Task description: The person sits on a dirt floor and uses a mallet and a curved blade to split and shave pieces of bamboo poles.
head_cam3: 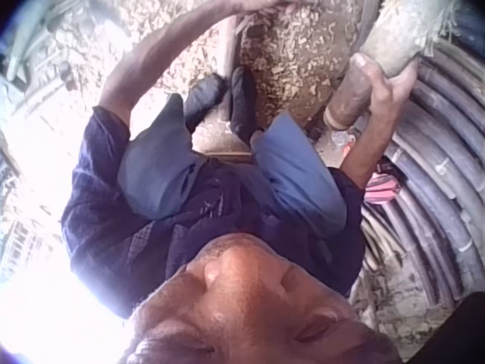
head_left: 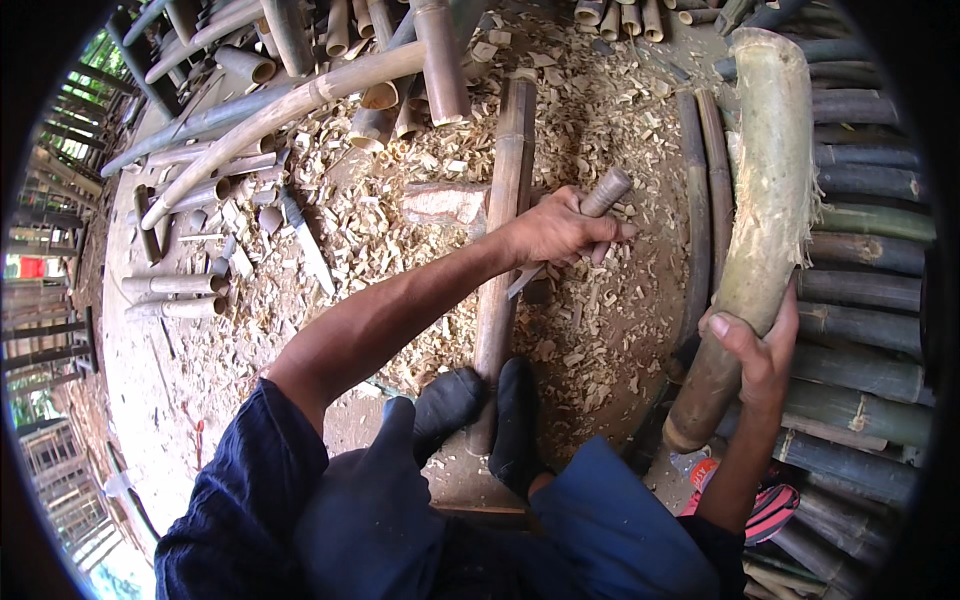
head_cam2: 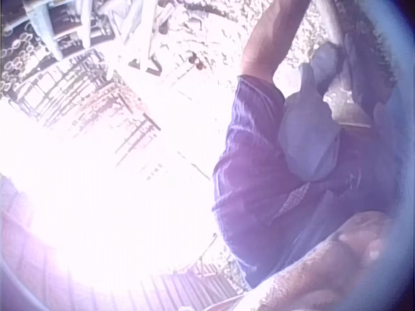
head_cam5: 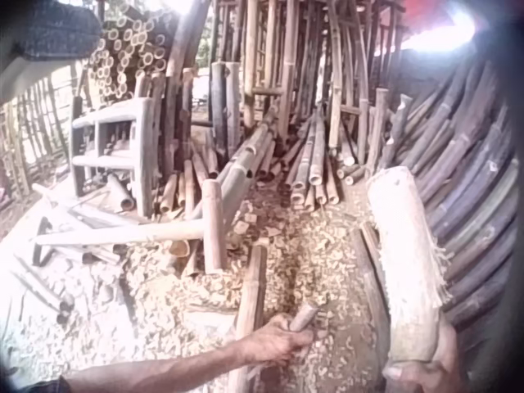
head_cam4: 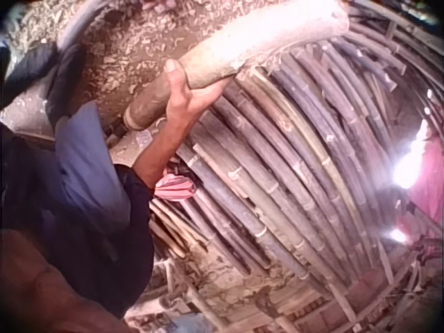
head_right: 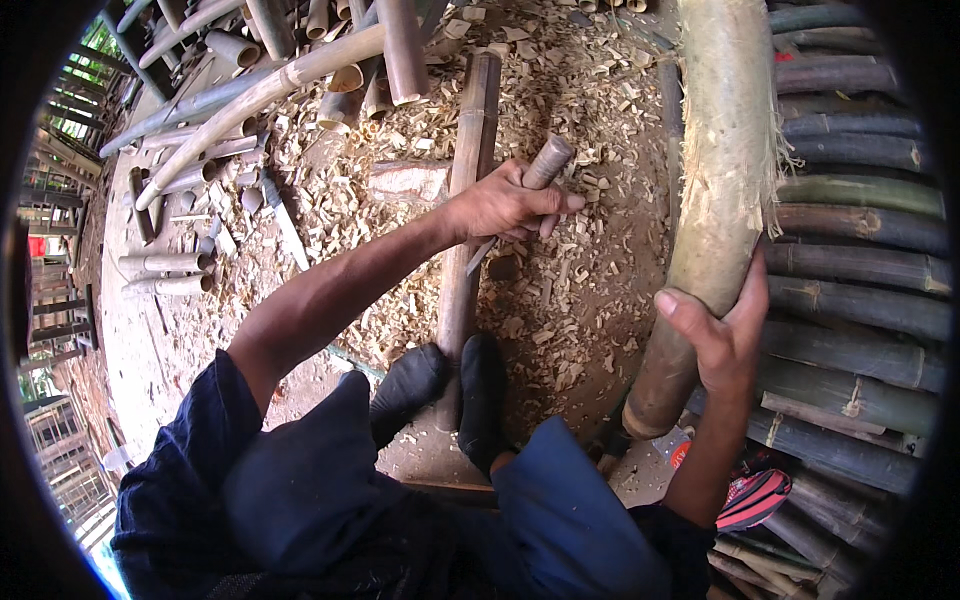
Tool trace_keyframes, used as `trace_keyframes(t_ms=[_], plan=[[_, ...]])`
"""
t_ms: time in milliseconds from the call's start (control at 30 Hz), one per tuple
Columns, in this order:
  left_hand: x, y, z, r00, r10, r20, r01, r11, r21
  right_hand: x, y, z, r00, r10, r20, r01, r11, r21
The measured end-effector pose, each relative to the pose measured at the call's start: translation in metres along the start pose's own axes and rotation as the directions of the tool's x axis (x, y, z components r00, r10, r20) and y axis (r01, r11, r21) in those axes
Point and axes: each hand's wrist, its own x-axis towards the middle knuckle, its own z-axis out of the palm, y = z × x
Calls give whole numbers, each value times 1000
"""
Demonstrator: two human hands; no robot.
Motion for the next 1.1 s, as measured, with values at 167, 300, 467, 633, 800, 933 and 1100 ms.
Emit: trace_keyframes(t_ms=[167,300,467,633,800,933,1100], plan=[[-8,-6,7,990,139,17,-140,979,149,9,-26,-26,985,-91,-144,84,995,-56],[-10,-1,11,988,152,30,-154,985,77,34,-11,-43,963,-214,-163,206,976,-65],[-22,-6,8,980,200,10,-201,978,61,45,-18,18,945,46,324,174,769,-615],[6,-16,12,993,-65,-98,89,959,270,39,9,2,964,-124,237,209,903,-376],[56,-35,34,916,-258,-306,393,726,564,31,-20,-10,998,-56,18,56,997,-44],[66,-52,47,908,-304,-287,418,692,588,20,-11,-19,996,-11,-89,13,1000,26],[-20,4,77,968,-75,241,11,967,256,10,1,-25,997,15,-76,-12,999,50]])
